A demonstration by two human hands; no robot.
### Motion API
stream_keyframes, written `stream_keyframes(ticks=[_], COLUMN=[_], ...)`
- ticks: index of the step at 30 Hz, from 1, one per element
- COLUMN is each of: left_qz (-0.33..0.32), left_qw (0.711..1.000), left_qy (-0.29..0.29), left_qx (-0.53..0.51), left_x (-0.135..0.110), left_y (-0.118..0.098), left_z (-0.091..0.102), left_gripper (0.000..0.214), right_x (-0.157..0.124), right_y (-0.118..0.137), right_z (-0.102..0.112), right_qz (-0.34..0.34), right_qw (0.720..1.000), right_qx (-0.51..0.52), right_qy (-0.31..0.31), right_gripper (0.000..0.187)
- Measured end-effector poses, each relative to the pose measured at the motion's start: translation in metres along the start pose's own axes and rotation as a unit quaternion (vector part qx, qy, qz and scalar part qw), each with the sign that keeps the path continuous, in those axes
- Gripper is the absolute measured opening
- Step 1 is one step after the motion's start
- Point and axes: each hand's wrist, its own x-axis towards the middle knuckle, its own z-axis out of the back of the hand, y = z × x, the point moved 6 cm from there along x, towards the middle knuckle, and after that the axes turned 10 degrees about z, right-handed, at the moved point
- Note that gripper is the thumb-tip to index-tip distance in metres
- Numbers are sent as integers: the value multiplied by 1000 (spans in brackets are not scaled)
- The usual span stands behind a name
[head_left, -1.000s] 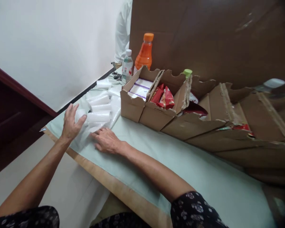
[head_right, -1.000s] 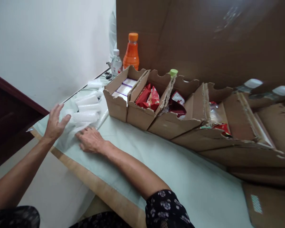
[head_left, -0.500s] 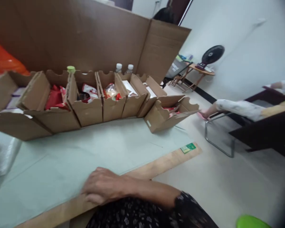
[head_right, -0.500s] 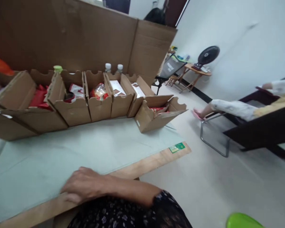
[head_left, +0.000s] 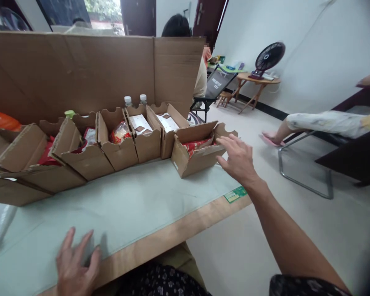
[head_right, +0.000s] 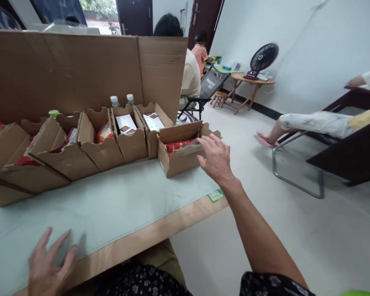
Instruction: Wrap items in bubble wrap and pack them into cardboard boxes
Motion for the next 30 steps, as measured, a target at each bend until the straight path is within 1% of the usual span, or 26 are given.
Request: stream_keyframes(ticks=[2, 3, 6, 10, 14, 18, 21, 24, 27, 30], left_qz=[9, 5, -15, -2, 21, 46, 60, 74, 77, 82], left_qw=[999, 999, 1000, 1000, 999, 999, 998, 997, 996, 995], left_qy=[-31, -35, -19, -18, -20, -15, 0, 3, 10, 16], left_qx=[12, 11, 1, -6, -14, -16, -14, -22, -40, -49], left_x=[3, 6, 12, 8, -5, -14, -19, -22, -21, -17], left_y=[-13, -20, -34, -33, -29, -28, -27, -24, -23, -29], left_z=[-12, -16, -23, -20, -21, -21, -20, -20, -25, -29], left_gripper=[46, 42, 36, 31, 28, 27, 28, 29, 28, 27], right_x=[10, 14, 19, 15, 4, -10, -20, -25, -20, -5], right_y=[-10, -13, -21, -27, -20, 3, 31, 64, 91, 103], right_z=[-11, -15, -20, -22, -19, -6, 9, 19, 14, 1], right_qz=[15, 19, 19, 36, 71, 99, 135, 145, 130, 108], right_qw=[1000, 1000, 998, 993, 985, 980, 974, 971, 975, 980], right_qx=[13, 21, 54, 115, 156, 159, 168, 175, 161, 135], right_qy=[12, 8, -9, -17, -37, -64, -71, -72, -80, -96], right_gripper=[42, 36, 22, 15, 14, 12, 10, 12, 13, 17])
